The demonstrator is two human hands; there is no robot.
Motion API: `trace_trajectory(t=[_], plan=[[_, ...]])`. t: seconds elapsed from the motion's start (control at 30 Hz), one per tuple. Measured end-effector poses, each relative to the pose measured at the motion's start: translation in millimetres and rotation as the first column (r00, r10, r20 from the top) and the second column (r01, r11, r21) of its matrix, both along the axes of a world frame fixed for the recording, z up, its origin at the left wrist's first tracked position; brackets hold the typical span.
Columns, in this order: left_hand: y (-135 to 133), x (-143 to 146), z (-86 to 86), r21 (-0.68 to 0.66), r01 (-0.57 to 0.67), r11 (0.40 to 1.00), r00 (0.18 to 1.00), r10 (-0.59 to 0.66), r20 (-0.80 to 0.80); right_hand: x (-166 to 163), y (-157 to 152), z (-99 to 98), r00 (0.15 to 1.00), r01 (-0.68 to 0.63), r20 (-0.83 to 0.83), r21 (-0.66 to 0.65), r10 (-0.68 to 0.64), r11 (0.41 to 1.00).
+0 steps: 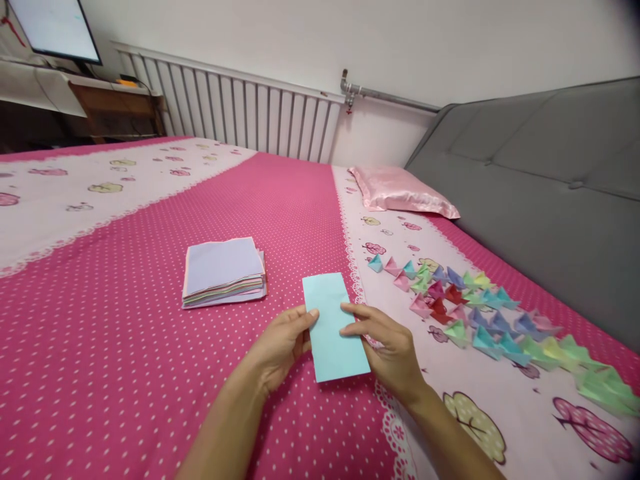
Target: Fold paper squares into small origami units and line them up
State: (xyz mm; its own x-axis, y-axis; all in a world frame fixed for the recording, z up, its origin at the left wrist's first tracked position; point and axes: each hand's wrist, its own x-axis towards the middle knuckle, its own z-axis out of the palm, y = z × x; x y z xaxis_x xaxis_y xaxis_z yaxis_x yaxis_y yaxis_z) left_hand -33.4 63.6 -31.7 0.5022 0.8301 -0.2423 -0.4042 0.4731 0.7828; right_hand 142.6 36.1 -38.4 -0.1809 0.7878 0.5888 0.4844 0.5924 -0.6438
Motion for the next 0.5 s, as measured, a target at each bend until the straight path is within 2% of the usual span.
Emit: trace_trajectory(t=[0.33, 0.5], plan=[[0.9, 1.7, 5.5, -0.003, -0.052, 0.999, 0.998, 0.052, -0.033, 1.3, 3.3, 2.6, 0.998, 0.056, -0.022, -0.019, -0.056, 0.998], [1.8, 1.0, 1.8, -0.015, -0.05, 0.999, 0.999, 0.05, -0.013, 1.7, 3.9, 1.8, 0.996, 0.065, -0.061, -0.086, -0.07, 0.994]])
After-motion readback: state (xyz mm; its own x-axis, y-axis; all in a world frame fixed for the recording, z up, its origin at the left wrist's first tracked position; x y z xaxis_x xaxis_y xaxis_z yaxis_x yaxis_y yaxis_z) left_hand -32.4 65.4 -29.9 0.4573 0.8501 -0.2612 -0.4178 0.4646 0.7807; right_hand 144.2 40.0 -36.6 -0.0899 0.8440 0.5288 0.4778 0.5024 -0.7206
